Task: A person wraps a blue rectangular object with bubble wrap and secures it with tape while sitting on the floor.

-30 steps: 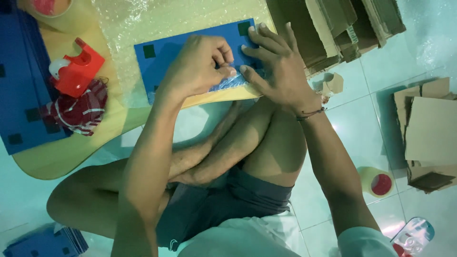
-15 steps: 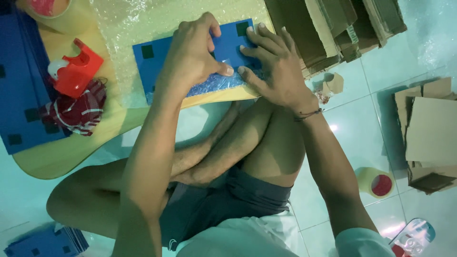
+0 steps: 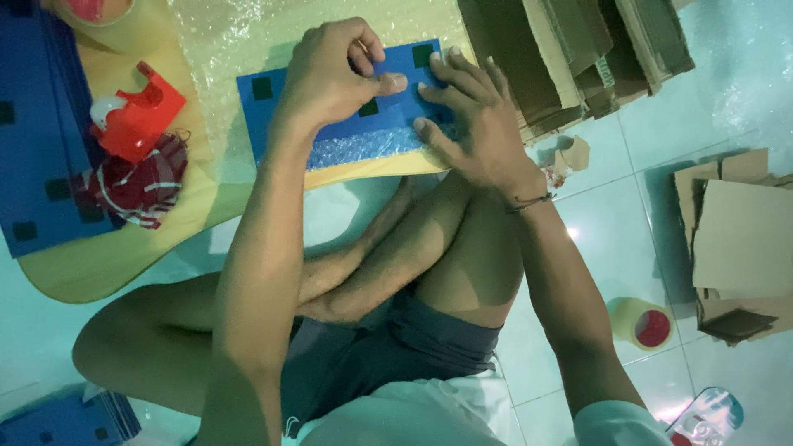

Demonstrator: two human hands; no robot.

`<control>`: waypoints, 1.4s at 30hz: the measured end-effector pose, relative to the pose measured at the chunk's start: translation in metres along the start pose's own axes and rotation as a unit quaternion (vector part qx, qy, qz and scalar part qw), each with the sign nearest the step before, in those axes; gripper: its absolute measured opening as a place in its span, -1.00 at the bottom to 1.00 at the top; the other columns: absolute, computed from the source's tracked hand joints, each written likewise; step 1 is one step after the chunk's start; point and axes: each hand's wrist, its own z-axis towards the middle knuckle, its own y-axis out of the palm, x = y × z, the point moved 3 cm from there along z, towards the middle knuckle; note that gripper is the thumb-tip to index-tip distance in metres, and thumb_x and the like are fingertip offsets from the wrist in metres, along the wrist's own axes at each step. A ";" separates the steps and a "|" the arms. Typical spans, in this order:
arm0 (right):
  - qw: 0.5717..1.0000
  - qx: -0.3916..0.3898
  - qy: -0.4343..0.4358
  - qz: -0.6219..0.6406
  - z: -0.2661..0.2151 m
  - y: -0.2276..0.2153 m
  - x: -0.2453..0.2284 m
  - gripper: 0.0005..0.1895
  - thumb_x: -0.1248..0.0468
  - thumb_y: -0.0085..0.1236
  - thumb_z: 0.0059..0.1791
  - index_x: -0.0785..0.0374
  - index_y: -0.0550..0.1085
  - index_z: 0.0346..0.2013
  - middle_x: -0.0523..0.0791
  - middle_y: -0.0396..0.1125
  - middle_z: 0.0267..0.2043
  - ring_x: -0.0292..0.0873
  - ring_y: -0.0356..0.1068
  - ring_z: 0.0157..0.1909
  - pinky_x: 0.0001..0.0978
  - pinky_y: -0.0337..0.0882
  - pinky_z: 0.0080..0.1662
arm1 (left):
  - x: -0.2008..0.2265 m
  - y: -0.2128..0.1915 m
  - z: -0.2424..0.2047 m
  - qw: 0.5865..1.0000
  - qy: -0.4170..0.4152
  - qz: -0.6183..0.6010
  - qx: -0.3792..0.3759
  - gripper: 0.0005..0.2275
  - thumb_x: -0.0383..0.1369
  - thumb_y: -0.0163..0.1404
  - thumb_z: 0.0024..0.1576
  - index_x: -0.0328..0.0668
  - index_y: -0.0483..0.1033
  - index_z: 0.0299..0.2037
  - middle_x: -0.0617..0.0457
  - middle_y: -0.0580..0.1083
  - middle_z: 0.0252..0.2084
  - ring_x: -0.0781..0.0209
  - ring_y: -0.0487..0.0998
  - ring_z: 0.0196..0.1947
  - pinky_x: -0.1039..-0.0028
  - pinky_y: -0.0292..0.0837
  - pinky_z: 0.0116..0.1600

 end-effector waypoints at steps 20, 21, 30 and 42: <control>0.969 0.141 -0.204 0.014 -0.041 -0.005 -0.055 -0.77 0.36 0.42 -0.09 0.34 0.57 -0.20 0.11 0.46 -0.04 0.22 0.45 0.06 0.23 0.43 0.17 | 0.034 -0.080 -0.178 0.956 0.184 0.187 0.131 -0.94 -0.52 0.18 0.20 -0.37 0.60 -0.21 -0.16 0.52 -0.04 -0.14 0.56 -0.09 0.11 0.48 0.05; 0.957 0.132 -0.256 -0.013 -0.042 0.004 -0.059 -0.73 0.27 0.45 -0.08 0.25 0.60 -0.14 0.11 0.49 -0.04 0.25 0.50 0.01 0.22 0.48 0.06 | 0.024 -0.078 -0.183 0.919 0.250 0.254 0.171 -0.92 -0.42 0.14 0.29 -0.28 0.64 -0.19 -0.19 0.55 -0.03 -0.18 0.62 -0.11 0.07 0.55 -0.02; 0.978 0.110 -0.177 -0.031 -0.036 0.013 -0.071 -0.83 0.39 0.22 0.07 0.33 0.59 -0.04 0.08 0.47 0.01 0.08 0.46 -0.02 -0.04 0.34 0.18 | 0.013 -0.055 -0.176 0.931 0.171 0.297 0.122 -0.69 -0.47 0.19 0.26 -0.43 0.51 0.17 -0.31 0.50 0.12 -0.17 0.51 0.18 0.01 0.37 0.31; 0.954 0.151 -0.253 -0.051 -0.037 -0.002 -0.091 -0.91 0.43 0.20 0.05 0.21 0.60 -0.32 -0.10 0.32 -0.37 -0.07 0.18 -0.39 -0.23 0.20 -0.17 | 0.063 -0.073 -0.188 0.919 0.199 0.298 0.163 -0.86 -0.38 0.18 0.24 -0.32 0.65 -0.13 -0.20 0.58 -0.14 0.05 0.59 -0.11 0.20 0.54 0.09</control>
